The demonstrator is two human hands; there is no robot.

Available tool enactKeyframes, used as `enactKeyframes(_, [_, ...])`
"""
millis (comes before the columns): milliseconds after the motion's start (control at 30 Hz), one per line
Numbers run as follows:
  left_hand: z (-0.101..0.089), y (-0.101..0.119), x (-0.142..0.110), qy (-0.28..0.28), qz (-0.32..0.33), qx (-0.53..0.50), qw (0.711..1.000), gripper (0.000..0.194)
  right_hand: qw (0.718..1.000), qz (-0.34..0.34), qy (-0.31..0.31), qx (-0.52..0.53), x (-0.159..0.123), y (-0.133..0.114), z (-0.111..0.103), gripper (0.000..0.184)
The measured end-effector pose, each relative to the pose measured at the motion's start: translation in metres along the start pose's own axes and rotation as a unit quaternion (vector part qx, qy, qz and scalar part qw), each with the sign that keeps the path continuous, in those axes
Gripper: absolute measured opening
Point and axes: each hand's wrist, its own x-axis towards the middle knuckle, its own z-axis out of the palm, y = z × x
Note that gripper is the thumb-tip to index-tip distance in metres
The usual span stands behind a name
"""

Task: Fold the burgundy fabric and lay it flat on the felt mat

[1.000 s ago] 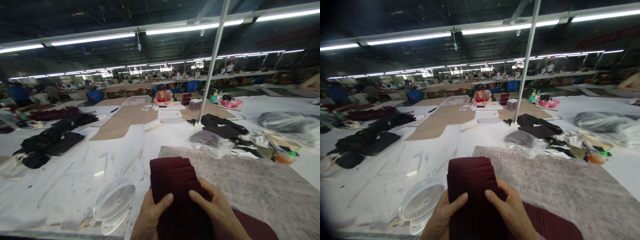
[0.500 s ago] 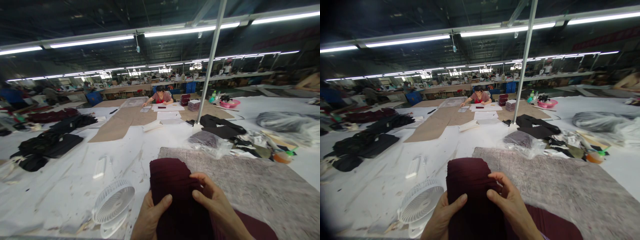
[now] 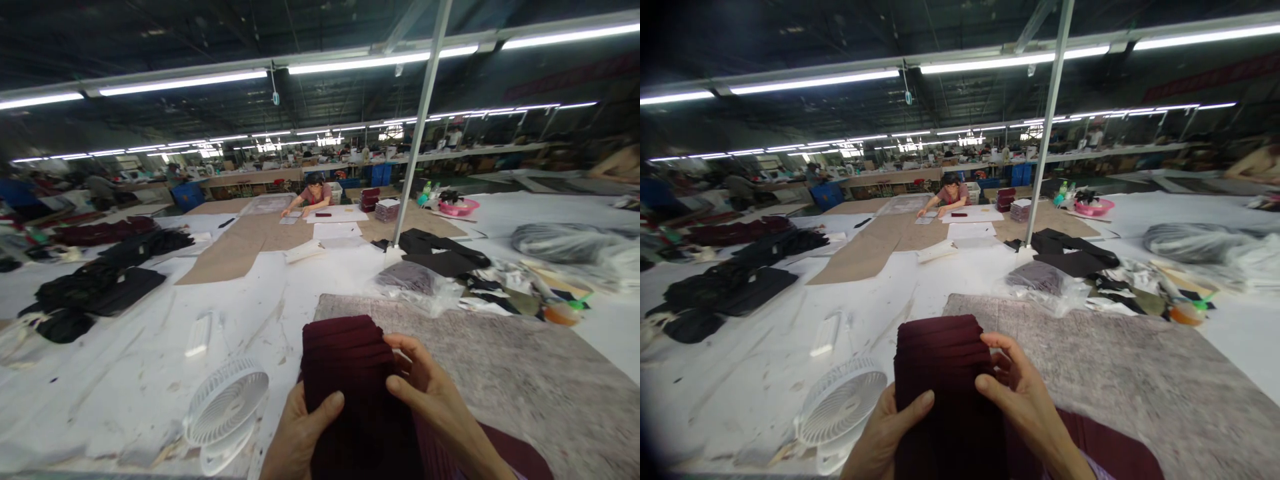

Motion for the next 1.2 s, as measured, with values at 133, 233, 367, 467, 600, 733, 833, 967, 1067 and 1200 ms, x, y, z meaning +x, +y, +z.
enactKeyframes(133, [-0.001, -0.001, 0.0, -0.027, 0.003, 0.012, 1.0, 0.038, 0.999, 0.004, -0.037, 0.006, 0.003, -0.011, -0.003, 0.049])
enactKeyframes(233, [-0.001, -0.001, 0.0, -0.019, 0.003, 0.005, 1.0, 0.035, 0.998, 0.017, -0.062, 0.014, 0.002, -0.015, -0.002, 0.048])
enactKeyframes(367, [0.001, 0.001, 0.0, 0.012, 0.007, -0.005, 1.0, 0.031, 0.995, -0.005, -0.097, 0.014, -0.001, -0.01, 0.004, 0.047])
enactKeyframes(467, [0.002, 0.0, 0.0, 0.031, 0.013, -0.012, 0.999, 0.031, 0.995, -0.047, -0.03, -0.08, -0.005, 0.001, 0.01, 0.041])
enactKeyframes(600, [0.003, -0.005, 0.005, 0.064, 0.02, -0.03, 0.997, 0.027, 0.913, -0.214, 0.172, -0.301, -0.012, 0.019, 0.019, 0.012])
enactKeyframes(733, [0.002, -0.011, 0.011, 0.069, 0.028, -0.068, 0.995, 0.028, 0.894, -0.297, 0.064, -0.33, -0.016, 0.023, 0.021, 0.015])
enactKeyframes(833, [-0.002, -0.015, 0.012, 0.069, 0.026, -0.082, 0.994, 0.023, 0.937, -0.205, -0.052, -0.277, -0.016, 0.014, 0.021, 0.009])
enactKeyframes(967, [-0.009, -0.017, 0.013, 0.076, 0.02, -0.181, 0.98, 0.031, 0.974, -0.093, -0.119, -0.169, -0.013, 0.004, 0.016, 0.016])
enactKeyframes(1067, [-0.013, -0.018, 0.016, 0.056, 0.024, -0.241, 0.969, 0.042, 0.973, -0.065, -0.169, -0.142, -0.013, 0.001, 0.011, 0.015])
enactKeyframes(1200, [-0.023, -0.024, 0.02, 0.044, 0.035, -0.241, 0.969, 0.041, 0.959, -0.046, -0.206, -0.191, -0.013, 0.001, 0.005, 0.012])
